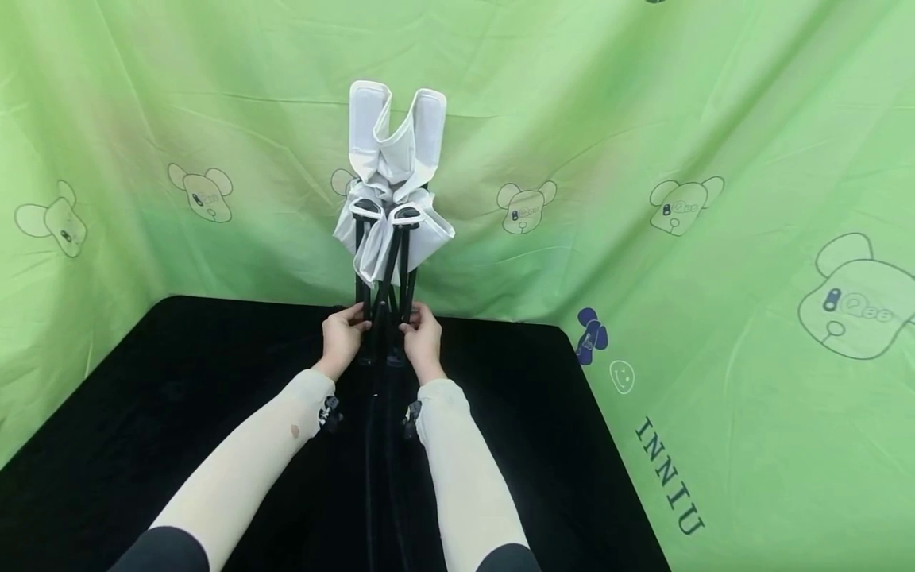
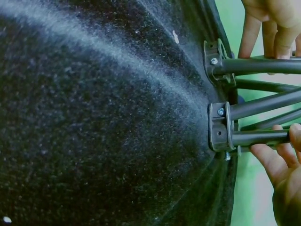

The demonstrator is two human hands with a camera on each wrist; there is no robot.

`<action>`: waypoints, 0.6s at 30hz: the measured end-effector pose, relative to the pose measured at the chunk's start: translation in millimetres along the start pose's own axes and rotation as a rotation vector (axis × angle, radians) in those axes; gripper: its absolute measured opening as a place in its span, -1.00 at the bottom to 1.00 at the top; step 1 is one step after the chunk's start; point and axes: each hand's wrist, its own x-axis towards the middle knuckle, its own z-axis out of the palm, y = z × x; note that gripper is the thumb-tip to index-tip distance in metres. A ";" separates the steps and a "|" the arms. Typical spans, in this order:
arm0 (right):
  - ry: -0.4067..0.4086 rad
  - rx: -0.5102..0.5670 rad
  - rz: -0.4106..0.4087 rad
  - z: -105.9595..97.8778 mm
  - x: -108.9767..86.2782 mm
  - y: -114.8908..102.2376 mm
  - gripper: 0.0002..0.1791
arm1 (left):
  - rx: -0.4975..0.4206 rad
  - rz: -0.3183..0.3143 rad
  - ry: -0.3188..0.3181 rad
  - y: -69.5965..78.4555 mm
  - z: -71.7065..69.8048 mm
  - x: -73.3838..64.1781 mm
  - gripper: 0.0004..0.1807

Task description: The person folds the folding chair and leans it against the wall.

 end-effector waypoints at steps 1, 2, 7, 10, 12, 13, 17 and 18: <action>-0.003 -0.007 -0.002 -0.3 -0.2 -0.1 -0.57 | 0.005 0.001 0.007 0.2 0.6 -0.3 -0.55; -0.008 -0.013 -0.003 -0.8 -0.7 -0.6 -0.57 | 0.010 0.003 0.015 0.4 1.0 -0.5 -0.55; -0.010 -0.035 -0.010 -2.4 -2.5 -2.4 -0.58 | 0.041 0.005 0.039 1.6 2.6 -1.4 -0.57; -0.012 -0.040 -0.001 -3.4 -3.5 -4.6 -0.58 | 0.039 -0.008 0.040 3.0 3.1 -2.0 -0.57; -0.015 -0.046 0.004 -3.8 -3.9 -5.5 -0.57 | 0.038 -0.025 0.037 5.3 2.7 -3.1 -0.56; -0.016 -0.056 0.005 -3.9 -3.8 -5.6 -0.57 | 0.036 -0.032 0.036 6.4 2.5 -3.8 -0.56; -0.015 -0.069 0.011 -4.0 -4.2 -5.5 -0.56 | 0.037 -0.044 0.037 10.6 2.0 -5.9 -0.56; -0.014 -0.070 0.013 -4.1 -4.3 -5.6 -0.56 | 0.038 -0.041 0.039 11.2 2.2 -6.2 -0.56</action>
